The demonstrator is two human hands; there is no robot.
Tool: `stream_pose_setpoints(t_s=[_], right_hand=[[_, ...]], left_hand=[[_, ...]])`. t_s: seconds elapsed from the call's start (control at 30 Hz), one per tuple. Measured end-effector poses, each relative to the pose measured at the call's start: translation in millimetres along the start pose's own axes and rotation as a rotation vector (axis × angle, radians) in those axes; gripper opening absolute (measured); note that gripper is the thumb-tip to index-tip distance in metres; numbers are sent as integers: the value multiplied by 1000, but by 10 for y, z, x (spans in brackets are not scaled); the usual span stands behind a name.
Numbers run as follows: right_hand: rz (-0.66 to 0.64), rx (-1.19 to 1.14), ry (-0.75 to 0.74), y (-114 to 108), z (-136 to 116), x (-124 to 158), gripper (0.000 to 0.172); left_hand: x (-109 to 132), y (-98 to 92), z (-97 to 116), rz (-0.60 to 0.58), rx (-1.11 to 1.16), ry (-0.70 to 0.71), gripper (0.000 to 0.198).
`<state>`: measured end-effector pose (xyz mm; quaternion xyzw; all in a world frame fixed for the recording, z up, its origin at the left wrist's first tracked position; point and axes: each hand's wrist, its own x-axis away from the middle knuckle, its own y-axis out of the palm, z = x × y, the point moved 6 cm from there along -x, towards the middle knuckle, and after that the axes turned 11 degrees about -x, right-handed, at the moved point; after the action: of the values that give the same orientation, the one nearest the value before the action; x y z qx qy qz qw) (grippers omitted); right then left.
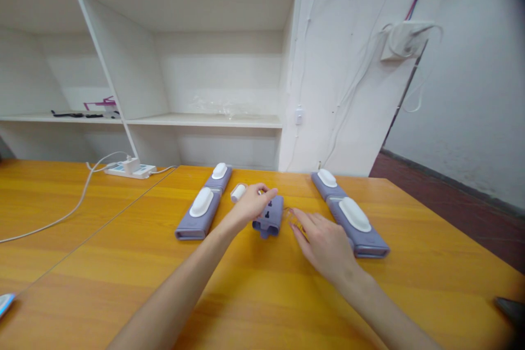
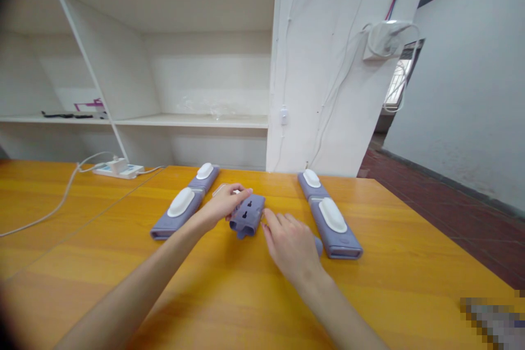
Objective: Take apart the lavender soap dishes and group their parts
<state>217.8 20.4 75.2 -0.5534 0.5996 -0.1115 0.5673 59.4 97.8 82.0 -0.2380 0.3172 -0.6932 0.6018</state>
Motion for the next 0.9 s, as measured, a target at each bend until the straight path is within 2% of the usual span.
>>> stream_pose_setpoints(t_s=[0.07,0.1,0.2,0.27,0.37,0.43,0.5,0.53,0.6,0.67,0.73,0.83,0.9], right_hand=[[31,-127,124,-11,145,-28,33],[48,-225,194,-18,221,-45,34],[115,-547,418,-26,440,-74,36],[155,-685,555,-7,544,-64,41],[165,-852,679,58,564,-31,46],[147,-1035,723,115,480,-15,44],[131,-1241,744,146,345,-8,42],[115,-1328,741,151,271,-11,41],[89,-1421,714,132,160,-29,41],[105,-1393,673,84,153,-62,42],[226,-1325,654,10,285,-95,42],[480,-1236,685,-86,620,-109,43],[543,-1119,689,-104,799,-111,45]], left_hand=[[12,-99,-149,149,-247,35,32],[23,-125,-242,185,-366,40,31],[65,-140,-524,165,-603,5,35],[126,-156,-592,159,-673,-6,40],[322,-182,-400,273,-665,94,44],[526,-98,-139,313,-580,268,55],[735,73,94,264,-456,415,86],[822,161,177,233,-381,450,95],[944,300,281,184,-231,472,82],[1004,365,308,151,-131,431,66],[1040,378,274,86,-84,350,63],[1139,367,168,-50,-76,253,69],[1218,341,79,-79,-123,238,67]])
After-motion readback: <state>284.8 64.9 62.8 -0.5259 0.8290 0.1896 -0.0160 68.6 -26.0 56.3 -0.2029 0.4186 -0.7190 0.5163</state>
